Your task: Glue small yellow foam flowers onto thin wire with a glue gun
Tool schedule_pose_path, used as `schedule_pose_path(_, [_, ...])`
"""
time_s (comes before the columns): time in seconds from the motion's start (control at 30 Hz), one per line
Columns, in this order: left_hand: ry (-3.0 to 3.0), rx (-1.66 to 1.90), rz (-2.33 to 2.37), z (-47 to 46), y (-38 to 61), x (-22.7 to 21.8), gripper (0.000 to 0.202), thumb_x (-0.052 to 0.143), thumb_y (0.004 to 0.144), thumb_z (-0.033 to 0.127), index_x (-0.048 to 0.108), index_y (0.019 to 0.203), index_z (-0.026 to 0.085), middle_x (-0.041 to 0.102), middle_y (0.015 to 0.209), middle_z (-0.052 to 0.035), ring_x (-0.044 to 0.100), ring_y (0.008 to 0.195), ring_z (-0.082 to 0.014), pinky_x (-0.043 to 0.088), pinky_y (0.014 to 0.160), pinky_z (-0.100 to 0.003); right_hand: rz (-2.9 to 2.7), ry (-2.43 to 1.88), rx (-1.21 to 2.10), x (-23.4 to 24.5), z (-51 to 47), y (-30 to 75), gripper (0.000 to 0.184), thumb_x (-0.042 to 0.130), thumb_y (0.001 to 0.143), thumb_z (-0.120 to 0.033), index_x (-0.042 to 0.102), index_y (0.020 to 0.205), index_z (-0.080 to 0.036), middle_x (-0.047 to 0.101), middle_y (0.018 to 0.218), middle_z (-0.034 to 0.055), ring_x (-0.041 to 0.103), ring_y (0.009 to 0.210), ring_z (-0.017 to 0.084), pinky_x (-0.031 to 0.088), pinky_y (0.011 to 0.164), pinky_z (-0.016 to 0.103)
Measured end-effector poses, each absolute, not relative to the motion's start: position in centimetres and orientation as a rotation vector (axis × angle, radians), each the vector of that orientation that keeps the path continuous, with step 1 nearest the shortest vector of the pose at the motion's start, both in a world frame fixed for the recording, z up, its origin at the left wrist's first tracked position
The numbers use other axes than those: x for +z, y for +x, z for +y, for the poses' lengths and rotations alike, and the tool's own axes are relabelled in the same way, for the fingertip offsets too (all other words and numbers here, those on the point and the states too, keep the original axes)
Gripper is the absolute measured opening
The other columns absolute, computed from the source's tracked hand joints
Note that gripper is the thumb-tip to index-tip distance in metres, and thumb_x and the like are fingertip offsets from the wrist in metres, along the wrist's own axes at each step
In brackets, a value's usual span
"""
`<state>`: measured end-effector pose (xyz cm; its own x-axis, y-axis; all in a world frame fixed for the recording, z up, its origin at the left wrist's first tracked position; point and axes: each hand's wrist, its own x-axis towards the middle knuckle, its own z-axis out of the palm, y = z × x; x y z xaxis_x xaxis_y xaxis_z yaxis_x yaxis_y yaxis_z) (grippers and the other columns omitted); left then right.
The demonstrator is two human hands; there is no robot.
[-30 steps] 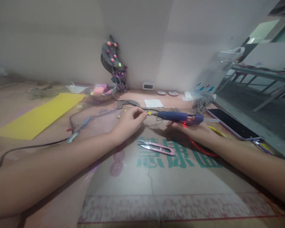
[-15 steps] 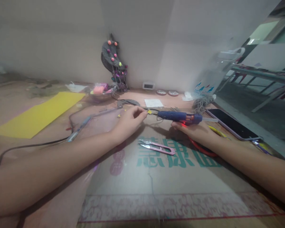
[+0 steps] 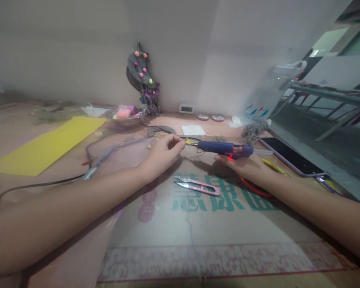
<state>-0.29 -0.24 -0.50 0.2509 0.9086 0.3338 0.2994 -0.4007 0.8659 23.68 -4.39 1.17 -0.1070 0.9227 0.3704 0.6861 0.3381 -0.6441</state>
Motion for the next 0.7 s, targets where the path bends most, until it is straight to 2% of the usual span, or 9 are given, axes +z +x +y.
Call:
schedule_pose_path(0.13, [1.847, 1.143, 1.091, -0.3, -0.3, -0.5, 0.019, 0.055, 0.088, 0.036, 0.061, 0.084, 0.019, 0.068, 0.092, -0.0032, 0.060, 0.087, -0.0183, 0.043, 0.081, -0.030, -1.805, -1.509, 0.332, 1.0, -4.3, 23.8, 0.042, 0.071, 0.068, -0.064, 0.070, 0.084, -0.025, 0.075, 0.089, 0.0076, 0.070, 0.089, 0.032, 0.059, 0.081, 0.046])
schedule_pose_path(0.27, [1.852, 1.145, 1.096, -0.4, -0.3, -0.4, 0.019, 0.055, 0.088, 0.036, 0.061, 0.083, 0.019, 0.068, 0.091, -0.0034, 0.060, 0.087, -0.0185, 0.043, 0.082, -0.030, -1.803, -1.420, 0.492, 1.3, -4.3, 23.4, 0.042, 0.072, 0.064, -0.068, 0.068, 0.078, -0.027, 0.076, 0.084, 0.0053, 0.072, 0.082, 0.032, 0.061, 0.074, 0.043])
schedule_pose_path(0.7, [1.863, 1.126, 1.102, -0.5, -0.3, -0.3, 0.019, 0.055, 0.088, 0.036, 0.061, 0.083, 0.018, 0.067, 0.090, -0.0030, 0.059, 0.085, -0.0177, 0.043, 0.079, -0.030, -1.799, -1.446, 0.549, 2.3, -4.7, 22.9, 0.039, 0.075, 0.064, -0.061, 0.067, 0.079, -0.026, 0.076, 0.085, 0.0066, 0.072, 0.085, 0.031, 0.061, 0.078, 0.044])
